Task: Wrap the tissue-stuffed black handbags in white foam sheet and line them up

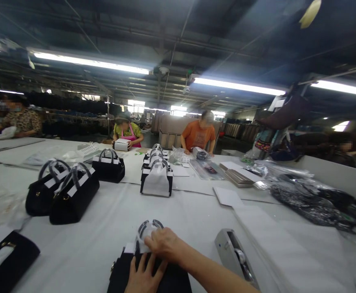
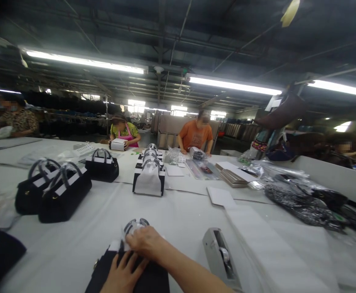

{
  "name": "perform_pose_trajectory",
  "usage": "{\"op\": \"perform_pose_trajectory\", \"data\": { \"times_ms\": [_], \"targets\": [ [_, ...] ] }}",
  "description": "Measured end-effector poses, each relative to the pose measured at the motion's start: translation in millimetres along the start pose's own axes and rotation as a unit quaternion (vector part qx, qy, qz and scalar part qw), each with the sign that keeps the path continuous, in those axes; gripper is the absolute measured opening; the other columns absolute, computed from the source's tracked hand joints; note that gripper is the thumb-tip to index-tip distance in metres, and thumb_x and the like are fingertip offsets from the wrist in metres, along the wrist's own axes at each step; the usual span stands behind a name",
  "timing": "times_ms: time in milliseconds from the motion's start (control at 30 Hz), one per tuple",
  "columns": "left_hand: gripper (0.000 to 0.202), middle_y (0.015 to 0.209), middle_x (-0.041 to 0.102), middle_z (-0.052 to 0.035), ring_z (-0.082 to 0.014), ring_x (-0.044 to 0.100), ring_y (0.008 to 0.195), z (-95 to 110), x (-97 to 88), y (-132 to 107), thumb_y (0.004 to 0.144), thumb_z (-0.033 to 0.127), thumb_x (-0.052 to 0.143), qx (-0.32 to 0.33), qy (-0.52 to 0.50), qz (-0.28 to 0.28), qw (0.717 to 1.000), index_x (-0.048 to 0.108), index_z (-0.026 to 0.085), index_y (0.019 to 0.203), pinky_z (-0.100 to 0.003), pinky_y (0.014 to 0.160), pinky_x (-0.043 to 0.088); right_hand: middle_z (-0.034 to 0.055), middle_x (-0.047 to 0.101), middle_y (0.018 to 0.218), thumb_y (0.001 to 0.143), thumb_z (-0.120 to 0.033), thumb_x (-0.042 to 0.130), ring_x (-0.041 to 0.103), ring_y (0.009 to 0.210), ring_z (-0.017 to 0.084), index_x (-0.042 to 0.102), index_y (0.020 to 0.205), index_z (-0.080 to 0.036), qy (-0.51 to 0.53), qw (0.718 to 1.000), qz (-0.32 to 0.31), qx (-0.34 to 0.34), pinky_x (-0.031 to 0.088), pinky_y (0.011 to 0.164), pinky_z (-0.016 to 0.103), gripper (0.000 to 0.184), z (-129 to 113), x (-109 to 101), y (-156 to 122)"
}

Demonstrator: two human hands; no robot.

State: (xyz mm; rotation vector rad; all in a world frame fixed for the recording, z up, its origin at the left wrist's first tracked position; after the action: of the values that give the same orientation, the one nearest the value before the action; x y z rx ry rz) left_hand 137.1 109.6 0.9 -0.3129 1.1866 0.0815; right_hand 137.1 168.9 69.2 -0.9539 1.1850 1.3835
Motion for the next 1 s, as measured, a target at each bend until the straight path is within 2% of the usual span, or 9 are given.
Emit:
{"op": "perform_pose_trajectory", "data": {
  "times_ms": [100,167,267,333,400,533,733,900,1000],
  "targets": [
    [0.058,0.149,0.028,-0.0094,-0.0400,0.021,0.136,4.5,-4.5,-7.6,0.085,0.055,0.037,0.046,-0.018,0.014,0.999,0.026,0.039,0.140,-0.069,0.104,0.009,0.0043,0.063,0.079,0.087,-0.011,0.039,0.059,0.070,0.017,0.053,0.101,-0.017,0.051,0.993,0.025,0.102,0.041,0.059,0.026,0.021,14.6,2.4,-32.1],
    [0.076,0.149,0.027,-0.0124,-0.0419,0.020,0.136,7.2,-10.6,-12.4,0.074,0.066,0.047,0.069,-0.027,0.041,0.996,0.025,0.037,0.141,-0.069,0.104,0.005,0.0046,0.062,0.083,0.085,-0.011,0.040,0.058,0.075,0.018,0.055,0.102,-0.019,0.059,0.987,0.013,0.149,0.040,0.064,0.027,0.024,22.0,-0.1,-40.8],
    [0.102,0.150,0.025,-0.0134,-0.0436,0.019,0.136,8.7,-19.3,-17.8,0.054,0.079,0.057,0.076,-0.043,0.076,0.993,0.023,0.038,0.141,-0.069,0.105,0.002,0.0079,0.058,0.096,0.080,-0.023,0.053,0.053,0.089,0.022,0.060,0.092,-0.020,0.058,0.987,0.007,0.147,0.039,0.076,0.034,0.014,20.6,-18.9,-24.2],
    [0.105,0.151,0.024,-0.0130,-0.0437,0.016,0.136,9.9,-22.2,-18.9,0.050,0.083,0.056,0.075,-0.060,0.068,0.993,0.025,0.040,0.140,-0.069,0.104,0.002,0.0101,0.056,0.101,0.079,-0.035,0.056,0.051,0.095,0.024,0.063,0.085,-0.018,0.042,0.993,0.001,0.108,0.038,0.083,0.038,0.020,12.8,-31.3,-0.7],
    [0.100,0.150,0.025,-0.0135,-0.0426,0.015,0.137,8.7,-28.4,-17.4,0.053,0.085,0.051,0.059,-0.079,0.067,0.993,0.027,0.040,0.140,-0.068,0.105,0.005,0.0110,0.057,0.101,0.080,-0.041,0.057,0.051,0.095,0.025,0.065,0.085,-0.017,0.021,0.997,-0.022,0.072,0.038,0.083,0.040,0.025,5.7,-34.2,22.8],
    [0.092,0.149,0.026,-0.0146,-0.0401,0.017,0.137,1.8,-47.1,-7.1,0.067,0.081,0.039,0.005,-0.093,0.108,0.990,0.029,0.028,0.141,-0.061,0.108,0.012,0.0114,0.061,0.094,0.082,-0.032,0.059,0.055,0.090,0.025,0.066,0.087,-0.016,0.002,0.998,-0.046,0.047,0.042,0.077,0.038,0.018,3.8,-21.4,50.8],
    [0.082,0.139,0.044,-0.0117,-0.0406,0.032,0.128,4.2,-53.4,2.3,0.070,0.081,0.031,-0.010,-0.076,0.129,0.989,0.047,0.028,0.131,-0.061,0.106,0.013,0.0091,0.063,0.090,0.086,-0.032,0.057,0.059,0.081,0.021,0.064,0.088,-0.018,0.009,0.998,-0.060,0.025,0.045,0.067,0.030,0.016,14.4,-1.1,45.4],
    [0.079,0.128,0.053,-0.0120,-0.0396,0.039,0.122,5.3,-50.4,-2.7,0.071,0.079,0.031,-0.009,-0.074,0.127,0.989,0.048,0.030,0.131,-0.062,0.105,0.014,0.0034,0.062,0.087,0.093,-0.032,0.049,0.059,0.075,0.015,0.059,0.098,-0.015,0.027,0.997,-0.039,0.059,0.048,0.069,0.031,0.021,41.4,-11.5,58.4],
    [0.078,0.128,0.053,-0.0119,-0.0398,0.039,0.121,4.2,-49.9,-2.5,0.071,0.079,0.032,-0.010,-0.076,0.125,0.989,0.048,0.030,0.130,-0.062,0.104,0.016,0.0022,0.061,0.088,0.092,-0.036,0.050,0.058,0.074,0.014,0.058,0.099,-0.015,0.049,0.997,-0.020,0.059,0.047,0.069,0.031,0.024,41.3,-21.6,74.2]
  ]
}}
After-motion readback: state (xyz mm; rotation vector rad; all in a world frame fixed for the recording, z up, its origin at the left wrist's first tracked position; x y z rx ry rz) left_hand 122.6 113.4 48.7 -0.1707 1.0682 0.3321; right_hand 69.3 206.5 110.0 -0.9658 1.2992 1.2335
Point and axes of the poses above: each hand's wrist, its own y-axis towards the middle knuckle, its own x-axis out of the palm, z = x × y, the point moved 8 cm from there along y, towards the middle knuckle
